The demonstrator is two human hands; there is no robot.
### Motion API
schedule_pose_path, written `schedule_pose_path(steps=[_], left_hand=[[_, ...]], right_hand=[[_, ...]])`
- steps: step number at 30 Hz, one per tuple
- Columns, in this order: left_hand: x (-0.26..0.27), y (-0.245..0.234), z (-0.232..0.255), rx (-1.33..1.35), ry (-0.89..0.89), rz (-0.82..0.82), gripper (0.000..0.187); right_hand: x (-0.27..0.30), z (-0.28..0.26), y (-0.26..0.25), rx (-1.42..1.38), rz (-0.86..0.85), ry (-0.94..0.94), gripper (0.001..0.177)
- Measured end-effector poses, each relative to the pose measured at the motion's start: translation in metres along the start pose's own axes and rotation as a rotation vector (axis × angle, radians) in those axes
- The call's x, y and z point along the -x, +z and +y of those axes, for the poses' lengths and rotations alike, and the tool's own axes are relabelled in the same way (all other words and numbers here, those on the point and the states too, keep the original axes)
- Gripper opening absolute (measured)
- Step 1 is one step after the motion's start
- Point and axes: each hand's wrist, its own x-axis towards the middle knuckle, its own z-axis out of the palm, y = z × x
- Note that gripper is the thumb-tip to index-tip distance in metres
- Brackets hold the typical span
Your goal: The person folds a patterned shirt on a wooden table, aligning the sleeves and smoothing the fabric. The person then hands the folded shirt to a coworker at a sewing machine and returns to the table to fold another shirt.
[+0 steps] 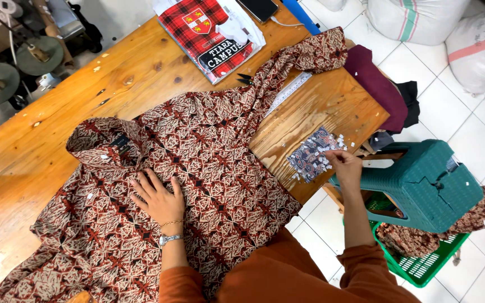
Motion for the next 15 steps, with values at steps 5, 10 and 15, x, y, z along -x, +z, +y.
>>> schedule_pose_path(steps=[5,10,15], left_hand=[[0.002,0.001,0.001,0.064,0.001,-0.001,0.076],[0.0,0.0,0.001,0.045,0.001,-0.004,0.075],[0.001,-0.002,0.002,0.033,0.008,-0.003,0.075]], right_hand=[[0.007,-0.014,0.005,0.182,-0.057,-0.209,0.015],[0.009,-0.029,0.014,0.714,0.003,-0.361,0.012],[0.0,-0.027,0.012,0.725,-0.086,-0.264,0.013]])
